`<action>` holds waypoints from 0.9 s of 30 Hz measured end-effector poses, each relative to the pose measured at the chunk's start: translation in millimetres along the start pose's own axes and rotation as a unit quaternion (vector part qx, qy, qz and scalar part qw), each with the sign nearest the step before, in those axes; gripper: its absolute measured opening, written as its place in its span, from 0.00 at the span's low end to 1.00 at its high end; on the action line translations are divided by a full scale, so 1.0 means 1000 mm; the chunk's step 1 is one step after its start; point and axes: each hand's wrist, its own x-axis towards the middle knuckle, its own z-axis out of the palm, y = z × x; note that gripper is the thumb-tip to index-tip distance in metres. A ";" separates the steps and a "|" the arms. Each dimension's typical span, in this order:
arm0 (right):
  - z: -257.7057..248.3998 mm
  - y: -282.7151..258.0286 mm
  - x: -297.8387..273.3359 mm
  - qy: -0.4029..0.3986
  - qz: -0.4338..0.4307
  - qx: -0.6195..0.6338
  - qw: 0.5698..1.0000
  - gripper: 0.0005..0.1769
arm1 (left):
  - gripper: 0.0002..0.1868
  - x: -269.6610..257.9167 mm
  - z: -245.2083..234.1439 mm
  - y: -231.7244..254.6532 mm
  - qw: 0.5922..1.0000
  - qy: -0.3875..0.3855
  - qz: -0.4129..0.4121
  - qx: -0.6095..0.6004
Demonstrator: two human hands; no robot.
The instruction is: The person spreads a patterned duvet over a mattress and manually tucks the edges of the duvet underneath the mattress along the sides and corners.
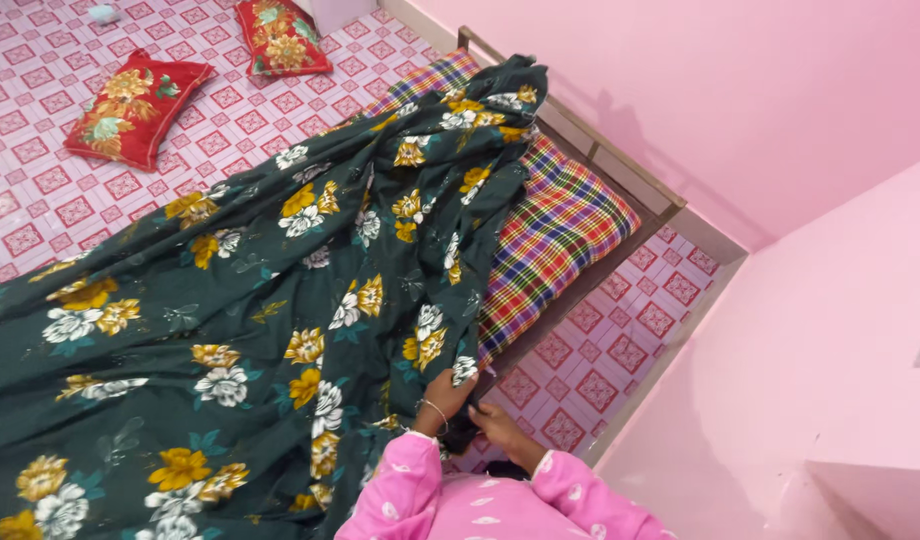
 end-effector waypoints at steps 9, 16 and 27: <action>-0.099 -0.020 0.002 -0.169 -0.027 -0.017 0.985 0.21 | 0.16 0.033 0.058 0.047 0.996 0.072 0.005 0.044; -0.127 -0.043 0.019 -0.145 -0.046 0.031 0.988 0.19 | 0.15 0.031 0.076 0.053 0.997 0.034 0.039 0.060; -0.174 -0.090 0.058 -0.112 0.007 0.048 0.992 0.15 | 0.12 0.116 0.083 0.094 0.991 -0.079 0.043 0.102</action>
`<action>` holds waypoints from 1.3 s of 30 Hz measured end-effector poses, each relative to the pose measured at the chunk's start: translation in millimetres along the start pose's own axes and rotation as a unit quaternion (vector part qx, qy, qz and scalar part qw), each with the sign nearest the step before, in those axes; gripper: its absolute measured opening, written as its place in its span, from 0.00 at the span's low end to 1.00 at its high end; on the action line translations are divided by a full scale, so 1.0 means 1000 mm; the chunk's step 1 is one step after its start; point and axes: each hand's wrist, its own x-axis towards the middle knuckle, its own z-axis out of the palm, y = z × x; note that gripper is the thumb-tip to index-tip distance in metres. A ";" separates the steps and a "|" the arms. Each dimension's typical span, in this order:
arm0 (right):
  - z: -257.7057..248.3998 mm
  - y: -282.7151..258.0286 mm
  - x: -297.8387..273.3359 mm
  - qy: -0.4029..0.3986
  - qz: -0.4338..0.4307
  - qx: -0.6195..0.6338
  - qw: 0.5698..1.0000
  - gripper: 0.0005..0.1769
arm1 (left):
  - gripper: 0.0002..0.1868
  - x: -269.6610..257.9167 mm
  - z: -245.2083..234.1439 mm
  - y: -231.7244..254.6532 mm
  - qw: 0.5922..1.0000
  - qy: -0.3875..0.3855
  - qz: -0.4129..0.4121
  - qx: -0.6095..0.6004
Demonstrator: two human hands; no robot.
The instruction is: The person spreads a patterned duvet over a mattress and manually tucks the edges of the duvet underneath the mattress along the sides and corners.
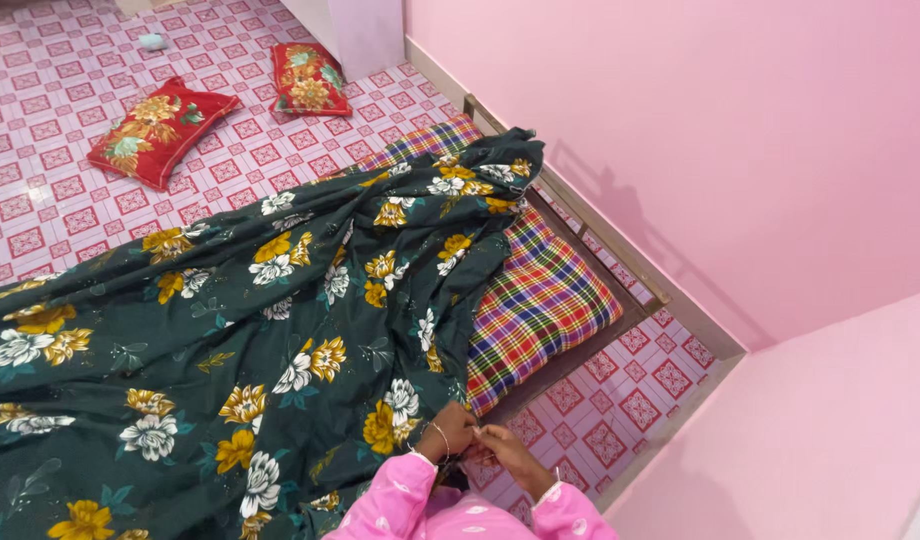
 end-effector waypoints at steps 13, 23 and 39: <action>-0.024 -0.063 0.068 0.046 0.153 0.161 0.974 0.13 | 0.15 0.060 -0.036 -0.019 0.821 -0.238 0.081 -0.513; -0.050 -0.117 0.117 0.100 0.007 0.102 0.990 0.10 | 0.11 0.078 -0.032 -0.006 0.814 -0.120 0.104 -0.559; -0.143 -0.170 0.121 -0.249 0.016 -0.164 0.954 0.09 | 0.32 0.167 -0.049 0.052 0.972 0.132 -0.168 -0.094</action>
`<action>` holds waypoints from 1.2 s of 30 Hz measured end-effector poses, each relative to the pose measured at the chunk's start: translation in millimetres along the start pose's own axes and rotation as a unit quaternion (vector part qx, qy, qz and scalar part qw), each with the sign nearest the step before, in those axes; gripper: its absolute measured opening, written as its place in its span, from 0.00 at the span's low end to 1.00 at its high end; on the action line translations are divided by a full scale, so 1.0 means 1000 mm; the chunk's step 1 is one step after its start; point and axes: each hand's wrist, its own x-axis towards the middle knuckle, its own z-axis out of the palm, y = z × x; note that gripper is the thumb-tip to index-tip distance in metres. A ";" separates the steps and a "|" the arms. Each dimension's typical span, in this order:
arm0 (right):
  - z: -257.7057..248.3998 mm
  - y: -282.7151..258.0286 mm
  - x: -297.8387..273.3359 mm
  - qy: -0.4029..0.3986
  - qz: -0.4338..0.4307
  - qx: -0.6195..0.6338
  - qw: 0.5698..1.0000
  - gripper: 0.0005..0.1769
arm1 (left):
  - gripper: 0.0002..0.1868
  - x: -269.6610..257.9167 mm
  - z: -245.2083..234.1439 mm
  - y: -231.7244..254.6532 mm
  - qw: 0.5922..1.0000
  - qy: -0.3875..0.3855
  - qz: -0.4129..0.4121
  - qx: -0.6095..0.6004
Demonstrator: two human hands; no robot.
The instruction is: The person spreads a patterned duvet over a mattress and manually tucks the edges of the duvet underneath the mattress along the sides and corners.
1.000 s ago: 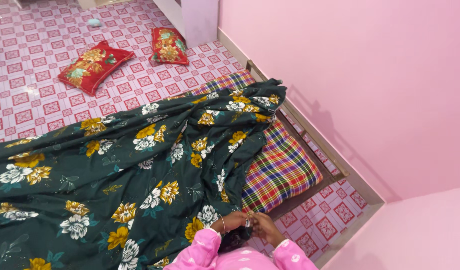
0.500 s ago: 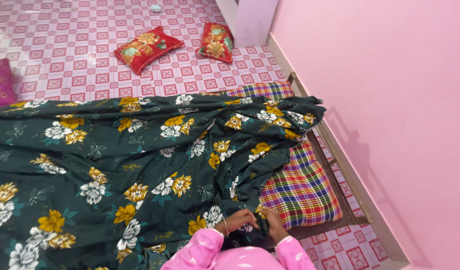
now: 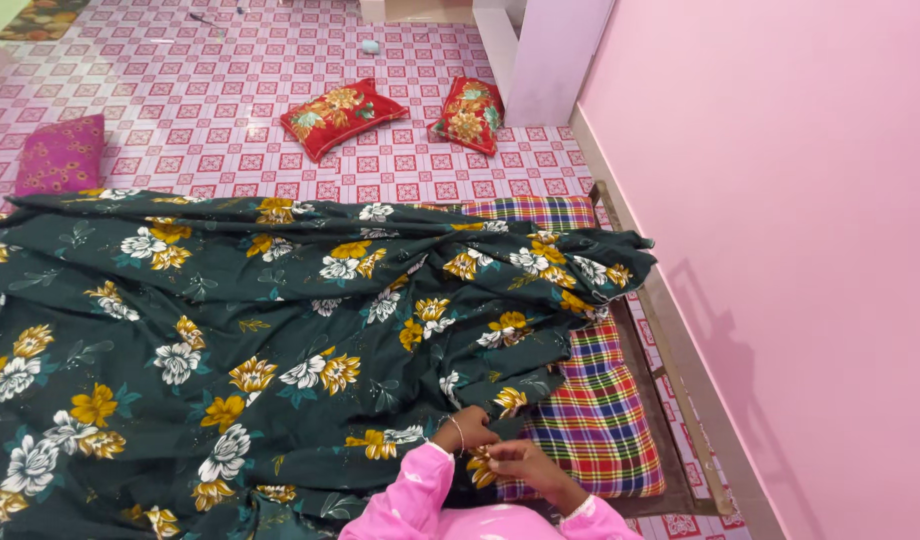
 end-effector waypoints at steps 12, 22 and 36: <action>-0.060 -0.021 0.005 0.136 0.228 0.196 0.944 0.25 | 0.13 -0.012 0.043 0.005 0.973 -0.079 0.116 -0.183; -0.075 -0.059 0.018 0.246 -0.046 0.309 0.918 0.15 | 0.14 -0.049 0.075 0.006 0.963 -0.004 0.043 -0.266; -0.047 -0.046 -0.063 0.196 -0.126 -0.227 0.946 0.12 | 0.44 -0.066 0.039 0.051 0.990 0.064 0.123 -0.035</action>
